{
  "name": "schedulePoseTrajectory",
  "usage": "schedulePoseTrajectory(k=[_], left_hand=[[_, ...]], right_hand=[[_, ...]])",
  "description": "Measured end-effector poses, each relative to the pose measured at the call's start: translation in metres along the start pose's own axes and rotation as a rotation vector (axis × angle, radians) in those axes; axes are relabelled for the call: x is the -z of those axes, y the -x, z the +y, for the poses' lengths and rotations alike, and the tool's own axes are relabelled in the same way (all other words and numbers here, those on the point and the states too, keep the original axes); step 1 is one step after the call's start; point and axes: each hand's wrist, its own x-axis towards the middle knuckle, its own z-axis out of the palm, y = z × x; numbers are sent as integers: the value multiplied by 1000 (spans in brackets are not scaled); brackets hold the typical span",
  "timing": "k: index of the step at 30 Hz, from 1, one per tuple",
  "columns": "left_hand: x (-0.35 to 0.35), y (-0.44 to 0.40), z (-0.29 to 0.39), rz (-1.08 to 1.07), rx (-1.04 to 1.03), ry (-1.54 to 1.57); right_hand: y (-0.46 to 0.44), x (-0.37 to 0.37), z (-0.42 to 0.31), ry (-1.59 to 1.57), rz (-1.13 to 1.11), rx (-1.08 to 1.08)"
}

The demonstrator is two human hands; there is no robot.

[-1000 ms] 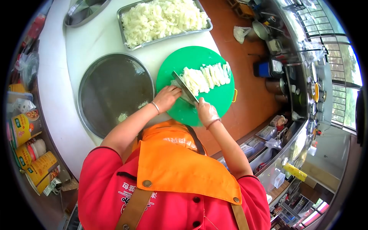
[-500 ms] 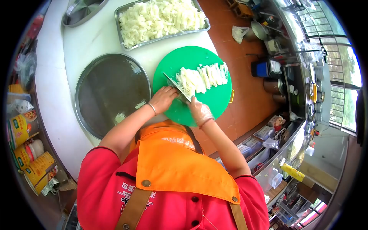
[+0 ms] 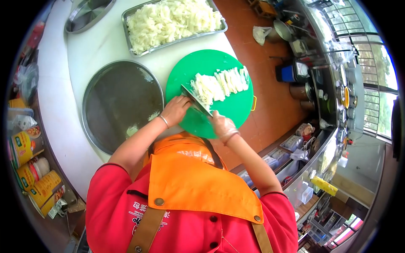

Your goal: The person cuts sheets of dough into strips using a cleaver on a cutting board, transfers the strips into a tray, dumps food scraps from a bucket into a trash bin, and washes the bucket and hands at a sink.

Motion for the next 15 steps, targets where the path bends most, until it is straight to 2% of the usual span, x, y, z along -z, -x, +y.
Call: schedulePoseTrajectory(k=[4, 5, 6, 9, 11, 13, 15], left_hand=[[1, 1, 3, -11, 35, 20], [3, 1, 3, -12, 46, 42], [6, 0, 4, -13, 55, 65], [7, 8, 19, 218, 384, 178], [-22, 27, 12, 310, 820, 800], [-15, 23, 22, 326, 1262, 1389], [-18, 18, 25, 344, 1309, 1449]], right_hand=[[-20, -6, -23, 21, 83, 47], [-25, 2, -24, -36, 37, -23], [-24, 5, -21, -130, 81, -27], [-14, 17, -6, -403, 181, -92], [-3, 31, 5, -538, 214, -121], [9, 48, 14, -708, 260, -163], [10, 37, 41, -755, 351, -252]])
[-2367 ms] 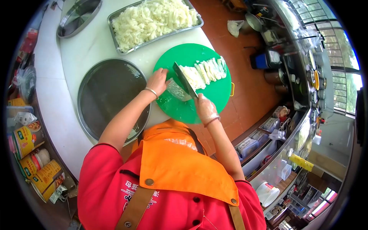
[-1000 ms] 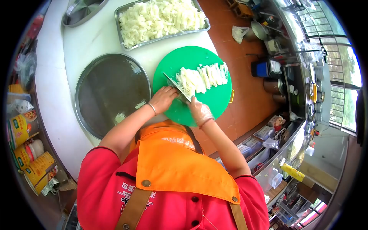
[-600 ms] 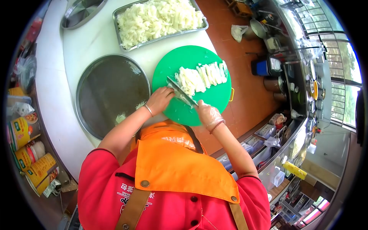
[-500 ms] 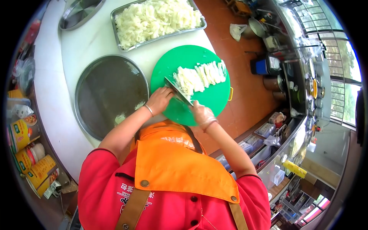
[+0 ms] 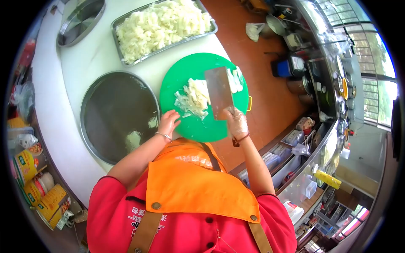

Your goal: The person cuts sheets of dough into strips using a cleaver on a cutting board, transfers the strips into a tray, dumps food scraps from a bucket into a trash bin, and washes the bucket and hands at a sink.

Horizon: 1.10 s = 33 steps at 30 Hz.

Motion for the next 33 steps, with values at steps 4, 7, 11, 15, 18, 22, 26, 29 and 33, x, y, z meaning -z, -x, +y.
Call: schedulePoseTrajectory(k=[4, 7, 11, 15, 18, 22, 26, 29, 33], left_hand=[[-37, -1, 15, 47, 18, 84], [-56, -15, 21, 38, 7, 91], [-72, -13, 16, 168, -79, 56], [-80, -10, 5, 404, -124, 60], [-88, -32, 3, 308, -153, 134], [-117, -65, 8, 320, -253, 53], [-136, -80, 3, 364, -423, -209], [-142, -98, -7, 360, -505, -230], [-166, -88, -1, 515, -529, -582]], right_hand=[[-20, 35, 64, -144, 169, -232], [-25, 61, 58, -297, 211, -382], [-39, 85, 85, -365, 200, -414], [-68, 89, 133, -207, 135, -274], [-81, 98, 129, -300, 0, -294], [-97, 113, 104, -372, -129, -305], [-118, 105, 108, 29, -237, -188], [-117, 85, 106, 28, -336, 61], [-105, 45, 92, 161, -423, 357]])
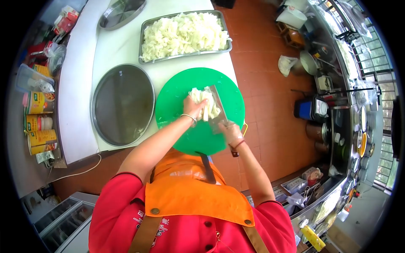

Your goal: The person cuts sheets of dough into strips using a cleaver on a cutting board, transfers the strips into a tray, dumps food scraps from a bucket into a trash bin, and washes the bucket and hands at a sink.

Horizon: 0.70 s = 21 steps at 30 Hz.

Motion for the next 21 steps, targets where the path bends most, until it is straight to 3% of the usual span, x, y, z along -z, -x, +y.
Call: schedulePoseTrajectory(k=[3, 6, 9, 15, 21], left_hand=[[3, 0, -2, -73, -79, 162], [13, -2, 5, -87, -10, 215], [25, -28, 6, -123, -22, 373], [96, -112, 89, -203, -42, 672], [167, -250, 129, 53, -139, 503]], right_hand=[[0, -19, -29, 108, 6, -192], [1, -6, -67, 282, -92, -13], [-22, 2, -104, 222, -102, -38], [-120, 20, -175, 220, -31, 115], [-261, 1, -243, 237, 72, 192]])
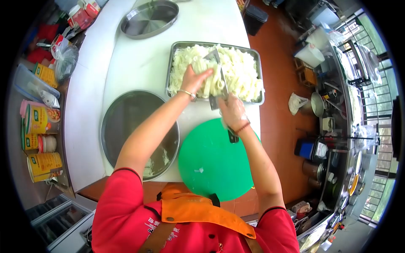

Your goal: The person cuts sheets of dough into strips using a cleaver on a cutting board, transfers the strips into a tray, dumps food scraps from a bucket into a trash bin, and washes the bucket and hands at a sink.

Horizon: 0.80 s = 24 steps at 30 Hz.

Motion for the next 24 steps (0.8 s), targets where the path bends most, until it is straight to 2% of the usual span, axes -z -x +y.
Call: schedulePoseTrajectory(k=[1, 2, 5, 6, 9, 12, 14, 18, 21, 22, 24], left_hand=[[10, -28, -10, 64, -76, -89], [23, -60, -28, 67, -57, -121], [46, -89, -11, 72, 104, -91], [57, -100, -16, -50, 139, -136], [68, -128, -53, 74, -45, -407], [65, -131, -71, 0, -149, -698], [51, -131, -88, 22, -255, -875], [36, -131, -90, 10, -380, -1023], [43, -154, -92, -123, -285, -1036], [48, -156, -92, -192, -299, -1055], [61, -161, -88, -331, -336, -1094]], right_hand=[[-21, -4, -12, 1, 12, -17], [-40, -7, -24, -7, -7, -36], [-80, -22, -48, -23, -35, -80], [-90, -29, -49, -22, -22, -80], [-107, -45, -46, 18, 57, -77], [-103, -49, -38, 30, 163, -53], [-103, -47, -41, 84, 128, -80], [-99, -34, -49, 231, 44, -88], [-85, -22, -47, 310, 86, -116], [-81, -12, -49, 330, 48, -176], [-74, -5, -29, 294, 88, -149]])
